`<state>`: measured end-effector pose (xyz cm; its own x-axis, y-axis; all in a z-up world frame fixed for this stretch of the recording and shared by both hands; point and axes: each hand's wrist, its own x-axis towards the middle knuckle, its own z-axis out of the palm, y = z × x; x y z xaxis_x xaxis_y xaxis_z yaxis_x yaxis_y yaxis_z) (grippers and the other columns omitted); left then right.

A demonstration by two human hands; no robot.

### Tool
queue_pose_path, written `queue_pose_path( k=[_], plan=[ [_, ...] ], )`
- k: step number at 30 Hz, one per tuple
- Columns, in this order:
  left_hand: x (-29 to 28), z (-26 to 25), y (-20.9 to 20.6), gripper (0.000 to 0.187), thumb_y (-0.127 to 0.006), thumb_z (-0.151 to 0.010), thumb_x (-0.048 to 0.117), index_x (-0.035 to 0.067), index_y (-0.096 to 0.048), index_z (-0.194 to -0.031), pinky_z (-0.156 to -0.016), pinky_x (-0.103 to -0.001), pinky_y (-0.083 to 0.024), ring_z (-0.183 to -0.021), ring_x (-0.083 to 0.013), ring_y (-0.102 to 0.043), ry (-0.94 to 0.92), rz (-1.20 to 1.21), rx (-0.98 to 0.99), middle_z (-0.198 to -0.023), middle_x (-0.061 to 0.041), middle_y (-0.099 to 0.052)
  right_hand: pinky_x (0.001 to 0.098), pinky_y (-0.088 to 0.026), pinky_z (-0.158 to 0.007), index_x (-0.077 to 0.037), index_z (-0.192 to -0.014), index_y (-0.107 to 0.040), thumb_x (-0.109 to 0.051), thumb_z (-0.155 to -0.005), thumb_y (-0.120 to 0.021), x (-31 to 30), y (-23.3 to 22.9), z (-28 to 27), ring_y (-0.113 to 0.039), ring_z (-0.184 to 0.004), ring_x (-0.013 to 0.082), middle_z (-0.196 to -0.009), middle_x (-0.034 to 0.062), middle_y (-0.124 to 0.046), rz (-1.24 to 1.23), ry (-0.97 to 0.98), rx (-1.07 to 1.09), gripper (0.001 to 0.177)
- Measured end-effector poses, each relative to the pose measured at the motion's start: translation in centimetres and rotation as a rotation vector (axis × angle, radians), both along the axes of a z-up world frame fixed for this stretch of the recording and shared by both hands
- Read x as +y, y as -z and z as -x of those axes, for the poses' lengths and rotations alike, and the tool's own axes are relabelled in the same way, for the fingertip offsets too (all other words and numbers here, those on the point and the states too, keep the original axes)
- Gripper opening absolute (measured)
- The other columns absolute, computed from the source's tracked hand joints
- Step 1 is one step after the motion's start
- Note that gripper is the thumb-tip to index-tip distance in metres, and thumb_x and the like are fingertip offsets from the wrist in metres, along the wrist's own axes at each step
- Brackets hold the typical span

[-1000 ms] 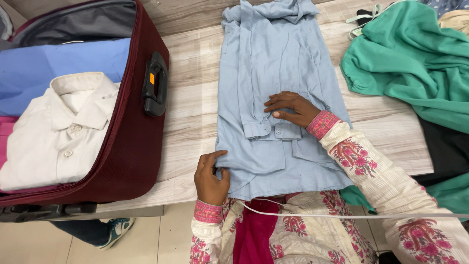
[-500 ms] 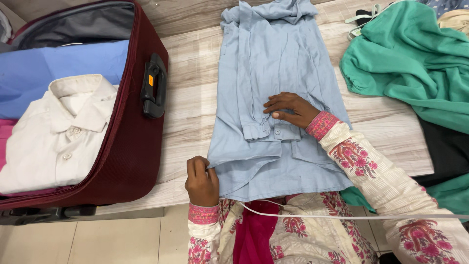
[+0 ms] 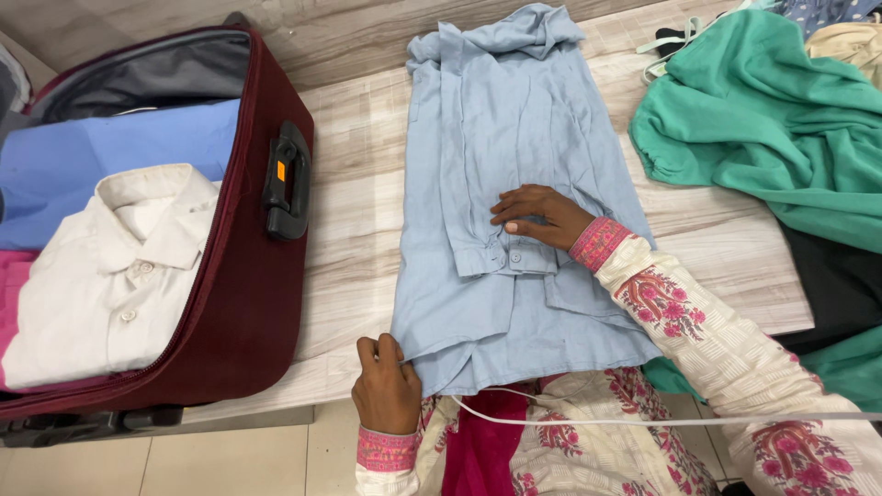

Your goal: The person buttons a blue shirt on a surface, folds the sleeves and sides into a rectangle, and places it inside an open suitcase containing other clothes.

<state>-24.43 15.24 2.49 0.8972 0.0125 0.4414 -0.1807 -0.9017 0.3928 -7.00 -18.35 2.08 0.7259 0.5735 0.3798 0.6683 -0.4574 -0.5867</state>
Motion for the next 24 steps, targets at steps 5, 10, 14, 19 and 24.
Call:
queue_pose_path(
  k=[5,10,14,19,24],
  plan=[
    [0.6,1.4,-1.0,0.018,-0.065,-0.077,-0.006,0.007,-0.054,-0.083,-0.043,-0.041,-0.044,-0.048,-0.0279,-0.059,-0.129,-0.098,-0.048,-0.082,-0.008,-0.054,0.047,-0.036,-0.117,-0.009,-0.116,-0.076,-0.031,-0.101,-0.061,0.0,0.2,0.1,-0.054,-0.137,0.0302,-0.129,0.009,-0.072,-0.015,0.004,-0.008,0.031],
    [2.1,2.5,-1.1,0.013,-0.069,-0.078,0.005,0.012,-0.058,-0.079,-0.05,-0.044,-0.048,-0.057,-0.03,-0.064,-0.078,-0.232,0.319,-0.073,-0.004,-0.064,0.0466,-0.038,-0.116,-0.008,-0.117,-0.076,-0.03,-0.101,-0.061,0.0,0.1,0.2,-0.054,-0.137,0.0311,-0.129,0.01,-0.071,-0.035,-0.014,0.01,0.031],
    [1.6,2.9,-3.1,0.004,-0.065,-0.088,0.011,0.01,-0.062,-0.091,-0.054,-0.042,-0.052,-0.065,-0.0284,-0.068,-0.108,-0.131,0.269,-0.086,-0.007,-0.067,0.0459,-0.04,-0.114,-0.008,-0.117,-0.076,-0.03,-0.101,-0.062,-0.1,0.3,0.0,-0.055,-0.137,0.0307,-0.129,0.0098,-0.072,-0.036,-0.013,0.003,0.03],
    [0.2,-0.3,-3.8,0.033,-0.065,-0.099,0.024,-0.002,-0.061,-0.118,-0.064,-0.04,-0.056,-0.091,-0.0356,-0.068,0.094,0.029,-0.266,-0.111,-0.02,-0.064,0.0453,-0.041,-0.115,-0.008,-0.116,-0.076,-0.029,-0.101,-0.062,-0.1,0.6,0.0,-0.057,-0.137,0.03,-0.127,0.0092,-0.073,-0.064,-0.009,0.018,0.029],
    [-0.3,-1.4,-0.7,0.043,-0.075,-0.088,0.032,0.0,-0.068,-0.115,-0.056,-0.041,-0.052,-0.065,-0.0314,-0.065,0.08,0.111,0.047,-0.079,-0.015,-0.068,0.0463,-0.039,-0.115,-0.007,-0.117,-0.075,-0.026,-0.101,-0.062,-0.1,0.6,0.0,-0.056,-0.137,0.0316,-0.129,0.0102,-0.072,-0.04,-0.009,-0.002,0.028]
  ],
)
